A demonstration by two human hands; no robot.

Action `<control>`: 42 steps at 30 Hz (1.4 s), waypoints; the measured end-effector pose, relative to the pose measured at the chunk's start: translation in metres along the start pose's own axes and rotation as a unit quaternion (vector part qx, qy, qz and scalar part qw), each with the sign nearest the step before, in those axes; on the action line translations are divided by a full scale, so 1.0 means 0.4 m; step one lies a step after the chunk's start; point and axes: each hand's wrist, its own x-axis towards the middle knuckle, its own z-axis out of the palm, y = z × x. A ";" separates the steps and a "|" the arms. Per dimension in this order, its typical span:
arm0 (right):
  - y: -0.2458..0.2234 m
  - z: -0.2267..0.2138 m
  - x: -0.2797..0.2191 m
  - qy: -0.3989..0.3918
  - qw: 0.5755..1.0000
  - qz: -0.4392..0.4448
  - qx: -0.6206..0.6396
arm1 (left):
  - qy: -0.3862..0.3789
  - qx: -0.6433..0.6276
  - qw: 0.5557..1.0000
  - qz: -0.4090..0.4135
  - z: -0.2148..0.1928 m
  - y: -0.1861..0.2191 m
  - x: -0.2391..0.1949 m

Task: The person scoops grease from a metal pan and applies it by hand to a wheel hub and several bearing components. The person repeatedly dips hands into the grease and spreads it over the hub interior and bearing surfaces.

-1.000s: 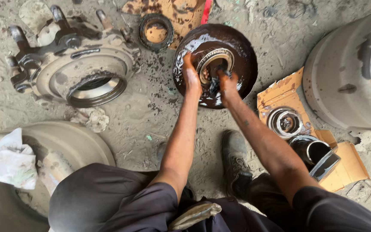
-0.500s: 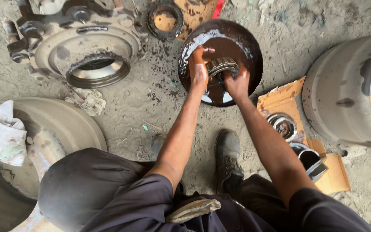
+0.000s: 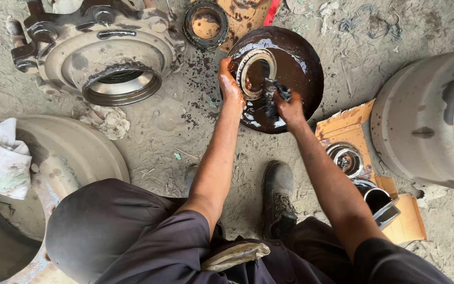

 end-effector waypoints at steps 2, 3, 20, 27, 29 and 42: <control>-0.040 -0.021 -0.008 0.030 0.982 -0.077 -0.167 | 0.021 0.038 0.999 0.016 -0.006 0.013 0.005; -0.059 -0.025 -0.017 0.035 0.968 -0.090 -0.230 | 0.031 0.056 0.998 0.023 -0.010 0.013 0.005; 0.087 -0.006 0.096 -0.059 0.946 -0.135 -0.287 | -0.054 0.067 0.991 -0.098 -0.032 -0.087 0.027; -0.044 -0.044 0.070 0.035 0.974 -0.121 0.187 | -0.074 0.092 0.989 -0.088 -0.086 -0.176 0.081; -0.093 -0.026 0.036 0.048 0.984 -0.134 0.109 | -0.013 0.165 0.985 -0.047 -0.096 -0.211 0.103; -0.200 0.123 0.047 0.196 0.962 -0.065 -0.180 | -0.075 0.323 0.919 0.213 -0.139 -0.258 0.006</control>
